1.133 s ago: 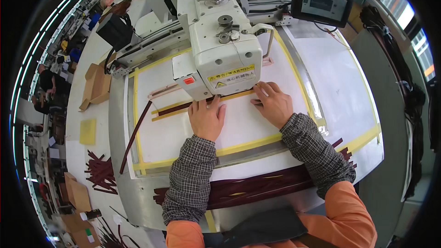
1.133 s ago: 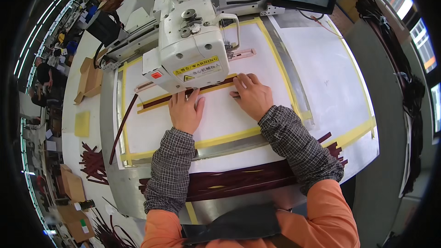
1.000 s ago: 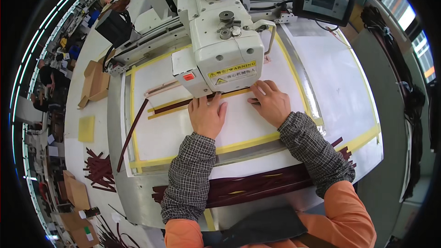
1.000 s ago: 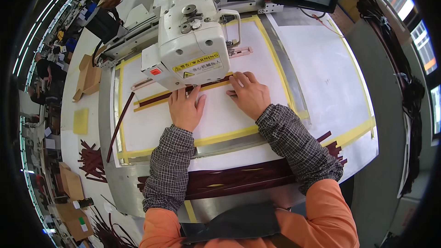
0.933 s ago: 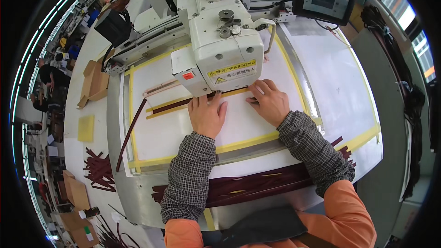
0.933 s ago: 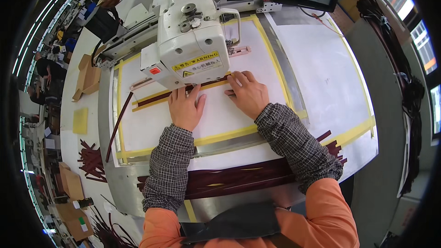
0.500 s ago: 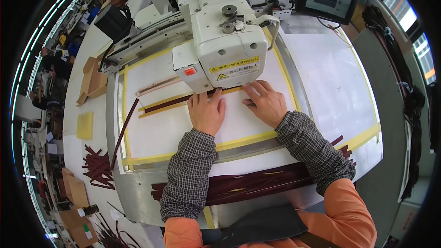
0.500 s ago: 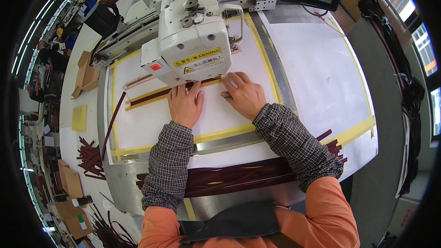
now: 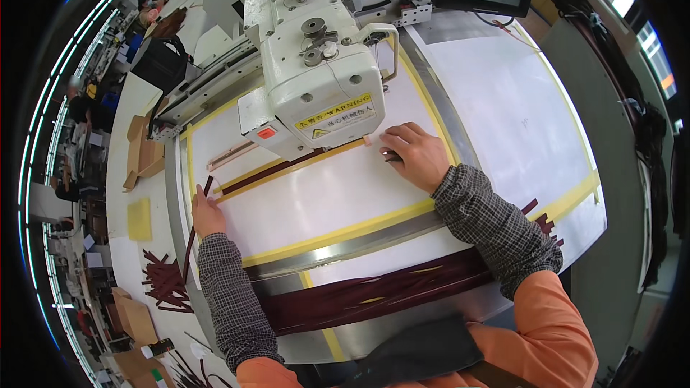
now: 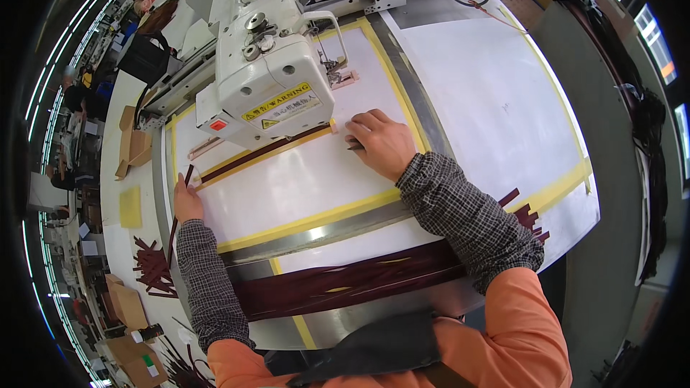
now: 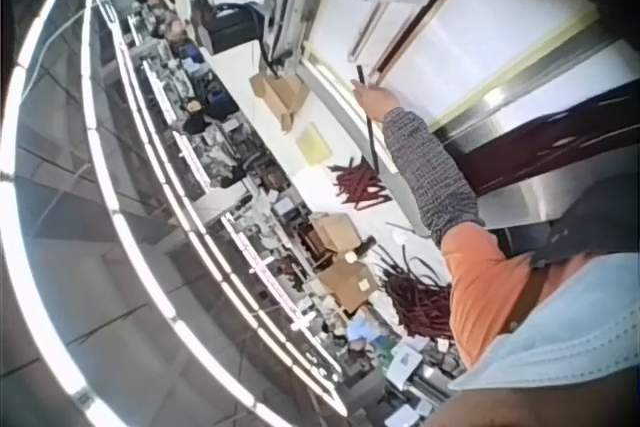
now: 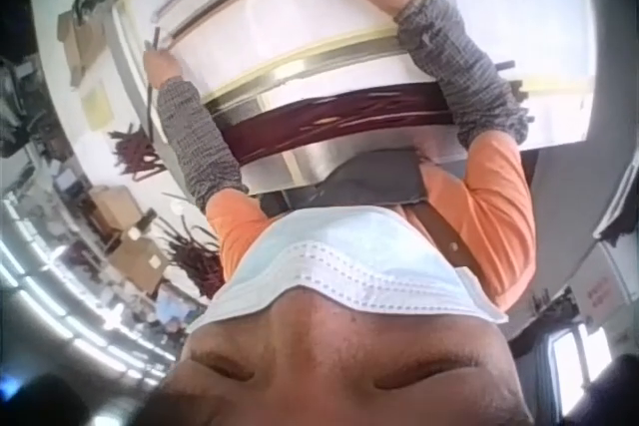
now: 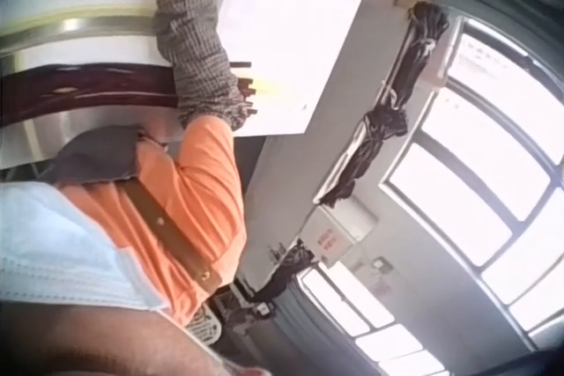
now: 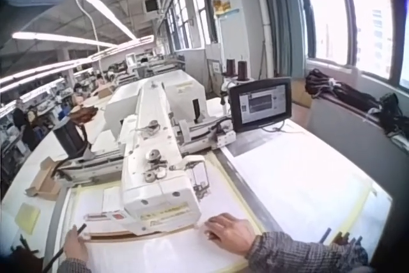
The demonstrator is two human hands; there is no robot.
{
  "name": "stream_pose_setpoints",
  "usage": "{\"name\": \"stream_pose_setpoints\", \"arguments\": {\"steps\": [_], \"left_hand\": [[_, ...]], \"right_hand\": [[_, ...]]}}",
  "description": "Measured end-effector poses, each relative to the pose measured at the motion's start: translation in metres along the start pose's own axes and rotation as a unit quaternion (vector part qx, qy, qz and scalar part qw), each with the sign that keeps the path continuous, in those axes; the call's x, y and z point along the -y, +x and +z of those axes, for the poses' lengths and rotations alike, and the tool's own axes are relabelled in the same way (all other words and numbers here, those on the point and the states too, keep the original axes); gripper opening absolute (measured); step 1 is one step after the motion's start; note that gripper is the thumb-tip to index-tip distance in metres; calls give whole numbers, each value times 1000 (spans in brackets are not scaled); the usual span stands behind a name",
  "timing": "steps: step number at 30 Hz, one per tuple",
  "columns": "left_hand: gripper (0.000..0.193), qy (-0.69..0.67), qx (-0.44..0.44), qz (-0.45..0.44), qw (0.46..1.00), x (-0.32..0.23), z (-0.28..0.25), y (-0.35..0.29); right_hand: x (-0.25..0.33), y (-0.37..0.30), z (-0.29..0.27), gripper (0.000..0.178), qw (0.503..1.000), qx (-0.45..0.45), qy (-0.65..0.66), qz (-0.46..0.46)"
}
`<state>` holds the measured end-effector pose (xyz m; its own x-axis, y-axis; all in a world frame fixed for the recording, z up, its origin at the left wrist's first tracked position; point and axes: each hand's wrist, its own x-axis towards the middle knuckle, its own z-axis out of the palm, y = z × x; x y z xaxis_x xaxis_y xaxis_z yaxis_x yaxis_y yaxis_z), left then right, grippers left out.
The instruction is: Placing leather strips into a template for processing by an automated sewing machine.
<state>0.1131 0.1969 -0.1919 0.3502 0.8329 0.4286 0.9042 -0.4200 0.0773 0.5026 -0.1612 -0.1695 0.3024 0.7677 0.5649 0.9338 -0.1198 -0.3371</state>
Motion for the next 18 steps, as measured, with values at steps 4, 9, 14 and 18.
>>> {"name": "stream_pose_setpoints", "arguments": {"steps": [4, 9, 14, 18], "left_hand": [[35, -18, 63, -22, 998, -9, -6, -7], [12, -109, 24, 47, 993, 0, -11, 9], [13, -55, 20, -23, 998, 154, -70, 11], [10, -247, 205, -45, 946, 169, -111, -21]], "right_hand": [[-11, -4, 2, 21, 1000, 6, -6, -9], [-24, 1, -27, 21, 1000, 9, 5, 17], [-31, 1, -91, 23, 991, 25, 1, 135], [-33, -7, -129, 32, 966, 167, 5, 196]]}}
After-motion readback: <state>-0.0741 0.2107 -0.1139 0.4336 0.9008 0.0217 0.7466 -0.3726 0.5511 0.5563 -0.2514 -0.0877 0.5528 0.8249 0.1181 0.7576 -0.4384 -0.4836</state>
